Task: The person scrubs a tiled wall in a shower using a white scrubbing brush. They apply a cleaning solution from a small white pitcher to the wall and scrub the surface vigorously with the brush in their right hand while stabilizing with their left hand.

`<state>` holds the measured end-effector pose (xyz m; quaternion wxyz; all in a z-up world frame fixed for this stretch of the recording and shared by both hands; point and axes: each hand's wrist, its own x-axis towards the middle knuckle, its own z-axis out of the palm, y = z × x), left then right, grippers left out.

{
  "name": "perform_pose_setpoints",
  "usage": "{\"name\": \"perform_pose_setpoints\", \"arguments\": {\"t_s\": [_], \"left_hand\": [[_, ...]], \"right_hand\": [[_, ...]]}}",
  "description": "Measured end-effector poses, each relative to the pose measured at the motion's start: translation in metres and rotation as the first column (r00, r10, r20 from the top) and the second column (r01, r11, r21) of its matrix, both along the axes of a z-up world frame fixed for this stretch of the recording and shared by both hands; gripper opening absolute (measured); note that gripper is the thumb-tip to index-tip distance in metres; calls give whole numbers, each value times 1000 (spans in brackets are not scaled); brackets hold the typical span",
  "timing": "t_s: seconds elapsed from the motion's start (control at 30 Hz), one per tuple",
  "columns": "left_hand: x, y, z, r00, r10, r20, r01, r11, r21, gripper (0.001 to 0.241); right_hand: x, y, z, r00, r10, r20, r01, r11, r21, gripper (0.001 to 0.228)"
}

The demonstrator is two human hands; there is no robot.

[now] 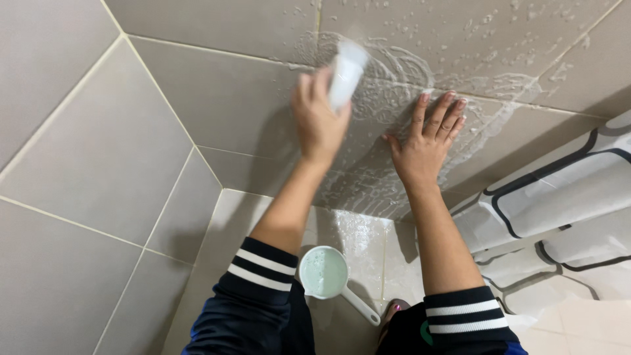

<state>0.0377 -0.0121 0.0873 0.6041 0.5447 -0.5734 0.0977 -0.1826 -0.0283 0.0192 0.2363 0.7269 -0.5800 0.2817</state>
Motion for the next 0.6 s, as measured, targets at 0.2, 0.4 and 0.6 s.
{"name": "perform_pose_setpoints", "arguments": {"t_s": [0.2,0.4,0.6], "left_hand": [[16,-5,-29,909,98,-406,-131,990,-56,54],[-12,5,-29,982,-29,-189,29,1000,1,47],[32,-14,-12,942,70,-330,-113,987,-112,56]], "right_hand": [[0,4,3,1000,-8,-18,7,1000,-3,120],[4,5,4,1000,-12,0,12,1000,12,120],[1,5,4,1000,-26,-14,27,999,35,126]]}}
